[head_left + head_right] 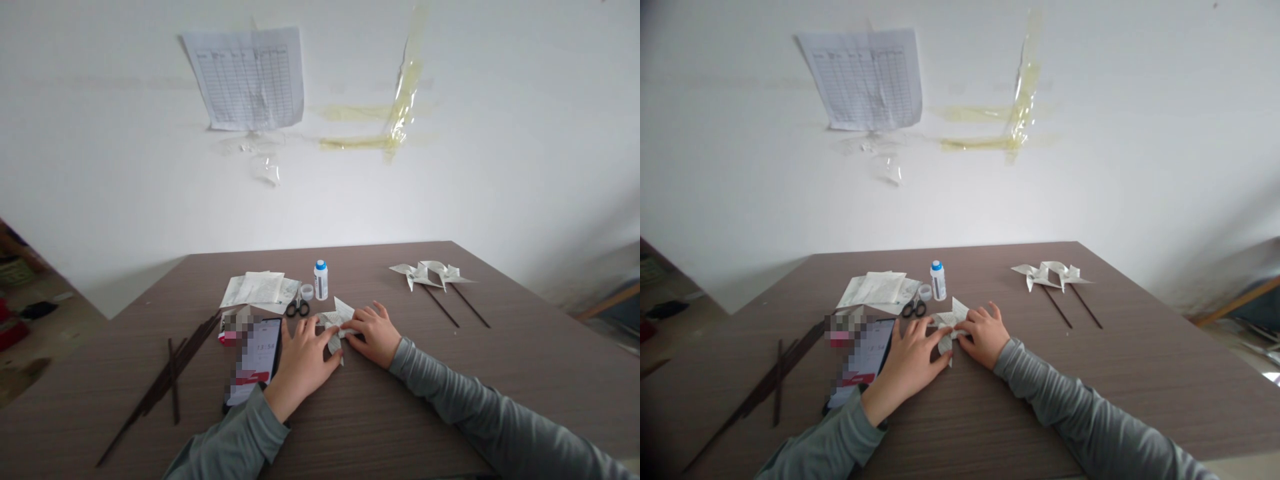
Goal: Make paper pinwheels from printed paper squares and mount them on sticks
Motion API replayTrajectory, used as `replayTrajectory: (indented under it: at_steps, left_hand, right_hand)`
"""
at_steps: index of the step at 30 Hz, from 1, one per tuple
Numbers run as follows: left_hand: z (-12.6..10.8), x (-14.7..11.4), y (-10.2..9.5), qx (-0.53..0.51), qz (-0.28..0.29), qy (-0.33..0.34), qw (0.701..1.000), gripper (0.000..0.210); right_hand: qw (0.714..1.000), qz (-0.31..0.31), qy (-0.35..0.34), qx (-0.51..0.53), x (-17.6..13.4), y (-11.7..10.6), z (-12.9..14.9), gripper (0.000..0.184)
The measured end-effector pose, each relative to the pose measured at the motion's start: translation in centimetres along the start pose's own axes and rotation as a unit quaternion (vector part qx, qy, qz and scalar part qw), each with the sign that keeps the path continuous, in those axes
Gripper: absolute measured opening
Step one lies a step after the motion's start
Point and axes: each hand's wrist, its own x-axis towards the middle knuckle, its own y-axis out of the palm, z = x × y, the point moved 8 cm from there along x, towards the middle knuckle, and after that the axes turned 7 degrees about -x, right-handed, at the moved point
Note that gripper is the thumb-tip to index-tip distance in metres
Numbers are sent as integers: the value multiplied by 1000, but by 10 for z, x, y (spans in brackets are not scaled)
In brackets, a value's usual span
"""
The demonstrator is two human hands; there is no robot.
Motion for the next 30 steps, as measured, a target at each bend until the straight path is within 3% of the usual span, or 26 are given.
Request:
replayTrajectory:
  at_steps: [15,30]
  left_hand:
    - [3,0,-1,-13,-29,-12,999,53]
    - [-5,1,-8,0,19,-23,1000,53]
  right_hand:
    - [999,-9,9,34,-1,1,-4,31]
    - [1000,-19,-20,-6,0,0,2,36]
